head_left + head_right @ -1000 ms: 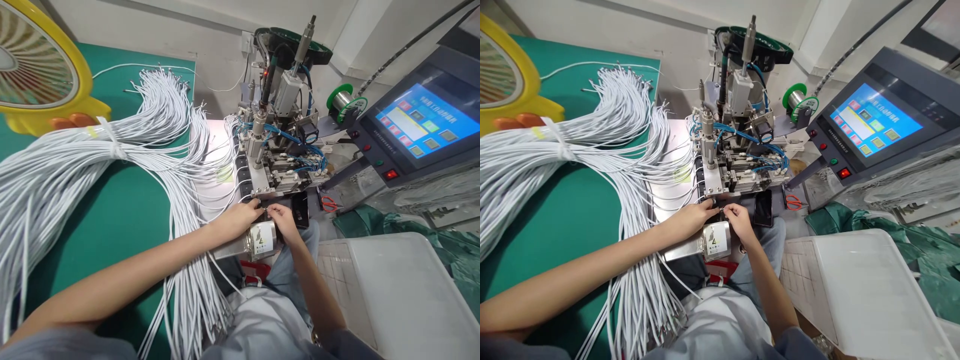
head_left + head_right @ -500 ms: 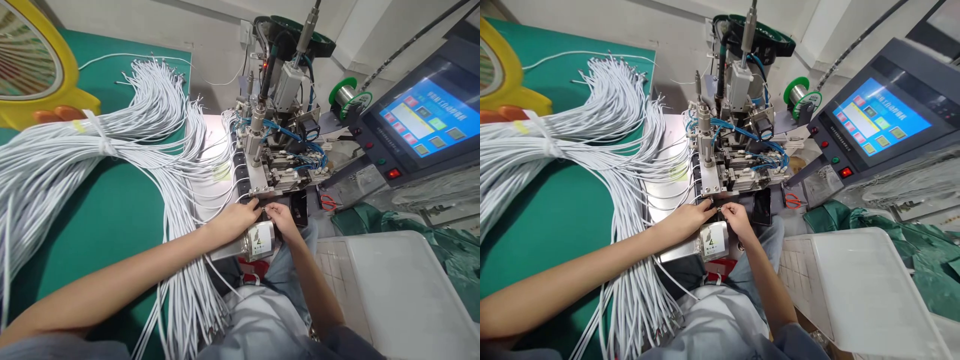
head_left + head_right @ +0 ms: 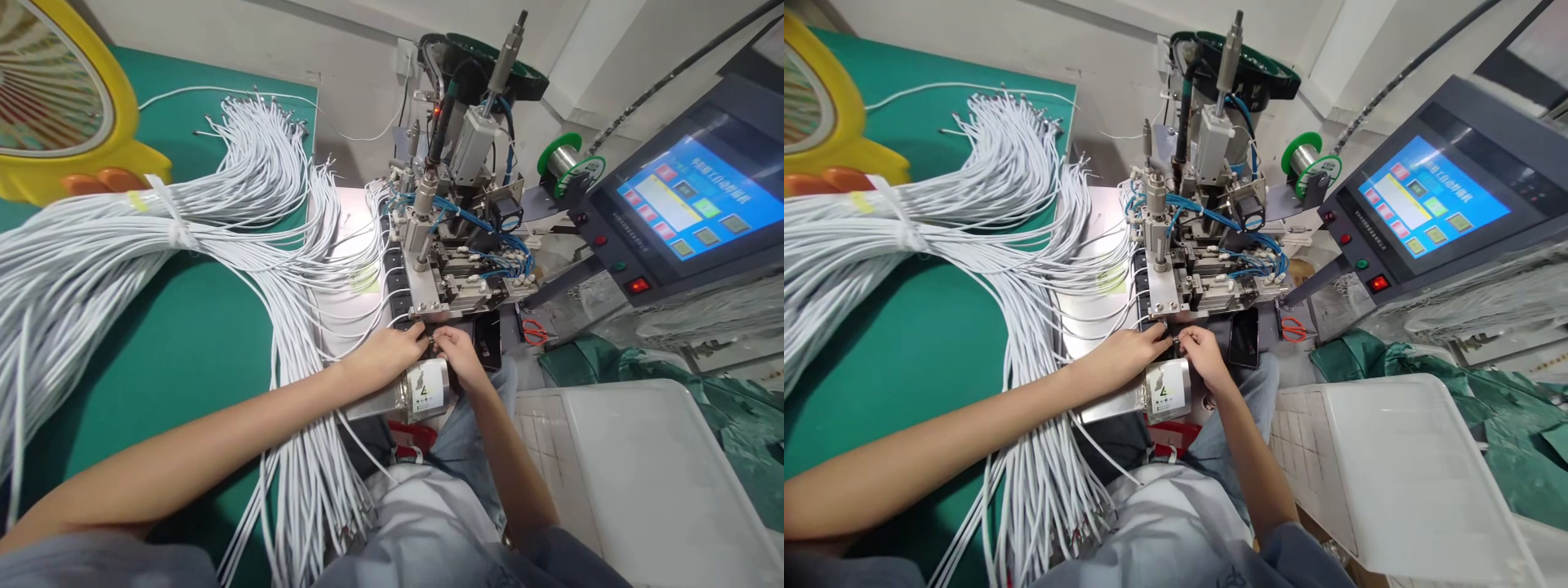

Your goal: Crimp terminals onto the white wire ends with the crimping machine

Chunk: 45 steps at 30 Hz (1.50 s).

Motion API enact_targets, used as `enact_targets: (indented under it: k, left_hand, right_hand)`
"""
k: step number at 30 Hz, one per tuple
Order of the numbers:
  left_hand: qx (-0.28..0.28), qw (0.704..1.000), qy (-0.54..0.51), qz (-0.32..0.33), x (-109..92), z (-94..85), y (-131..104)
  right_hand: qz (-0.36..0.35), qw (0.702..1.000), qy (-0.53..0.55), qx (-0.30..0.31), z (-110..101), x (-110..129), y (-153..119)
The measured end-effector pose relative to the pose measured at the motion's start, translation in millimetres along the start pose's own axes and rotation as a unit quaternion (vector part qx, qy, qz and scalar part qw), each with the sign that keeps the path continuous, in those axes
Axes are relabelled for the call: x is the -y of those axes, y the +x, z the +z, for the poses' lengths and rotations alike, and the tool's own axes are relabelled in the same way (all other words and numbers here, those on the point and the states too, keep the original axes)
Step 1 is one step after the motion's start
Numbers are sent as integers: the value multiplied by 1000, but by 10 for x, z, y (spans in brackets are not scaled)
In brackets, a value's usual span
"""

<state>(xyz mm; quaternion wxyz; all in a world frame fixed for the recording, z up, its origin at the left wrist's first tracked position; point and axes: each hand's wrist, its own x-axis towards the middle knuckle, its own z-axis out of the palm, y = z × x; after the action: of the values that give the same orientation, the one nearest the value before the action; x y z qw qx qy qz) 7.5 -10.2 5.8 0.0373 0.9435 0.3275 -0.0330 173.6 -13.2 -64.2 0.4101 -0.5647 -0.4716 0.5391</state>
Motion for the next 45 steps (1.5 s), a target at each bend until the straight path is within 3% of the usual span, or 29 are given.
enact_targets:
  k: [4,11,16,24,29,32,34,35,38,41,43,45]
  left_hand:
    - [-4,1000,14,-19,-29,-73,-31]
    - [65,994,14,-91,-63,-254,-94]
    - [44,995,9,-86,-31,-196,-97]
    - [41,995,2,-88,-25,-170,-105]
    - [19,996,-9,-91,-11,-113,-119]
    - [-1,994,-1,-110,9,-67,-116]
    - [-18,991,12,-130,26,-48,-105]
    - [-24,990,16,-140,36,-44,-97]
    - [-19,986,13,-164,49,-61,-78]
    - [-12,986,6,-169,-34,-151,-102]
    - [-34,989,-37,-140,-161,-242,-151]
    - [-73,986,-133,-65,-310,-321,-210]
  right_hand:
    - [-25,999,-16,30,8,-32,-12]
    - [-75,995,-54,23,-21,-53,14]
    - [-77,995,-59,-39,-77,-75,7]
    - [-73,996,-54,5,49,-109,26]
    - [-94,989,-73,-86,5,-96,0]
    - [-116,974,-91,-170,-23,-8,-285]
    - [-148,961,-134,-191,49,60,-593]
    - [-153,961,-159,-164,120,85,-759]
    - [-135,959,-249,15,417,80,-1185]
    - [-87,935,-305,157,661,-22,-1377]
    - [-73,933,-288,202,680,-70,-1378]
    - [-87,947,-241,193,563,-53,-1328]
